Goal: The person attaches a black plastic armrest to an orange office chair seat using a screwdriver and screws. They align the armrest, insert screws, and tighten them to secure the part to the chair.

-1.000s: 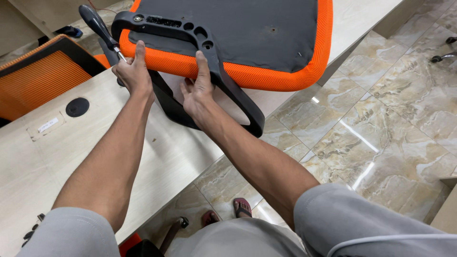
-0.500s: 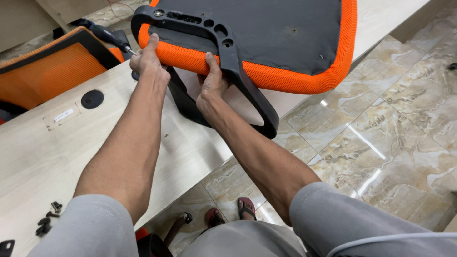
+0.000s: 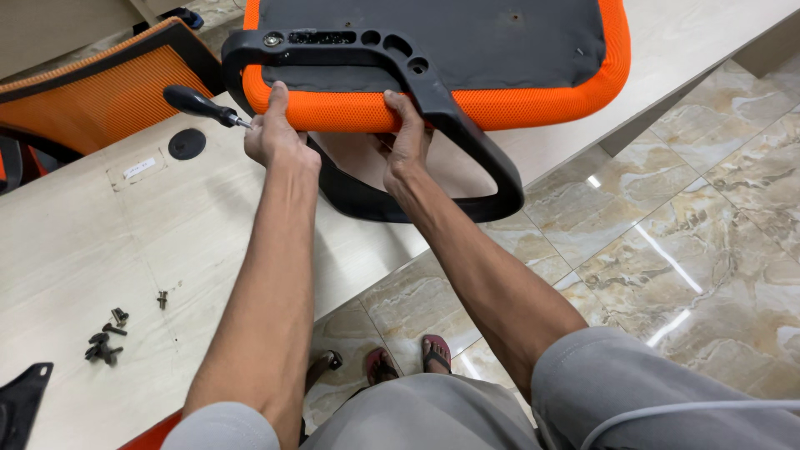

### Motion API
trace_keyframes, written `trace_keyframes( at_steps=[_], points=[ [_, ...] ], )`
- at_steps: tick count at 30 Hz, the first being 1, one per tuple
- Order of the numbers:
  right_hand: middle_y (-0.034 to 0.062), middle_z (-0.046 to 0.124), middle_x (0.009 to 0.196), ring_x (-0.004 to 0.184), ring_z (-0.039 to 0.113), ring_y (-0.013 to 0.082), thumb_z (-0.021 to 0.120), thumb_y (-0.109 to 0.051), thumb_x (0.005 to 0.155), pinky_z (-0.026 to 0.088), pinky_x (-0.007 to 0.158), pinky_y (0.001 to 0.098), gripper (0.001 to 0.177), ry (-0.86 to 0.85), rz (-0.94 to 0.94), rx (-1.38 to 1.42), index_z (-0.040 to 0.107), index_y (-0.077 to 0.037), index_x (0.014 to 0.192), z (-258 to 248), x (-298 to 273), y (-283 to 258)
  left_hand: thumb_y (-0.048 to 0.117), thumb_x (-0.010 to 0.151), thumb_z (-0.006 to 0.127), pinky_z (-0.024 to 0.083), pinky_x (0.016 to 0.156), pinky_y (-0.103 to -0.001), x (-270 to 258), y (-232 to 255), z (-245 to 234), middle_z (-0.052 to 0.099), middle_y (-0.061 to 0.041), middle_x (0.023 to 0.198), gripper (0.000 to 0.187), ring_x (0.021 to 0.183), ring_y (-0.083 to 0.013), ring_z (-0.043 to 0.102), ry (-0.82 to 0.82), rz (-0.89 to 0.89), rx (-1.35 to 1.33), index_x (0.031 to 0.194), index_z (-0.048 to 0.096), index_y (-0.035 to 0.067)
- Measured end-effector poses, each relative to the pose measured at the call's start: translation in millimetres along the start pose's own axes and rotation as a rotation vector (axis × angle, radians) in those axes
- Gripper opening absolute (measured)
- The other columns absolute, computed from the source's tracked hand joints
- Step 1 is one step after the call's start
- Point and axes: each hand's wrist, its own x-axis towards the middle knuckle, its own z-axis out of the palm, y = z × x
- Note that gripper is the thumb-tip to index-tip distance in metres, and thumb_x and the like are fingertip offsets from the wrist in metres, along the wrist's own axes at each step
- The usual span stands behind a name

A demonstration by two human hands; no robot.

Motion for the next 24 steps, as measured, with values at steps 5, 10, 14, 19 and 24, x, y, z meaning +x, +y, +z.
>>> trace_keyframes(
  at_steps=[5, 10, 14, 19, 24],
  points=[
    [0.0071, 0.058, 0.092, 0.079, 0.059, 0.0215, 0.072, -0.042, 0.074, 0.049, 0.06, 0.0316, 0.037, -0.018, 0.006, -0.046, 0.062, -0.012, 0.092, -33, 22, -9, 0.008, 0.082, 0.08, 0.066, 0.079, -0.039, -34, -25, -22, 0.071, -0.013, 0.089, 0.021, 0.077, -0.0234, 0.075, 0.017, 0.023, 0.053, 0.084, 0.06, 0.004],
    [0.0142, 0.047, 0.091, 0.073, 0.041, 0.0269, 0.063, -0.035, 0.086, 0.04, 0.057, 0.042, 0.038, -0.031, -0.054, 0.028, 0.052, -0.007, 0.109, -42, 68, 21, 0.0, 0.08, 0.079, 0.064, 0.08, -0.038, -44, -37, -26, 0.068, -0.012, 0.089, 0.022, 0.077, -0.0224, 0.073, -0.009, 0.102, -0.014, 0.086, 0.058, 0.004],
    [0.0231, 0.054, 0.122, 0.106, 0.06, 0.0353, 0.057, -0.054, 0.088, 0.05, 0.091, 0.0526, 0.074, -0.272, -0.205, -0.649, 0.032, -0.007, 0.14, -43, 71, 45, 0.02, 0.099, 0.07, 0.06, 0.083, -0.032, -10, 1, -38, 0.074, -0.007, 0.09, 0.021, 0.084, -0.0154, 0.075, 0.143, 0.525, 0.622, 0.092, 0.058, 0.004],
    [0.0064, 0.039, 0.161, 0.153, 0.028, 0.0283, 0.015, -0.075, 0.095, 0.025, 0.12, 0.0583, 0.091, -0.625, 0.08, -1.797, 0.037, -0.011, 0.156, -62, 46, 47, 0.014, 0.095, 0.069, 0.054, 0.08, -0.035, 39, -11, -99, 0.064, -0.005, 0.093, 0.015, 0.084, -0.0172, 0.065, 0.089, 0.633, 0.784, 0.102, 0.058, 0.006],
    [0.0062, 0.035, 0.163, 0.151, 0.029, 0.0297, 0.015, -0.065, 0.098, 0.026, 0.121, 0.0469, 0.079, -0.646, -0.159, -1.735, 0.056, -0.013, 0.142, -97, 38, 48, 0.018, 0.097, 0.068, 0.055, 0.075, -0.031, 54, -60, -78, 0.052, -0.003, 0.091, 0.023, 0.075, -0.0143, 0.063, 0.059, 0.574, 0.746, 0.088, 0.052, 0.004]
  ],
)
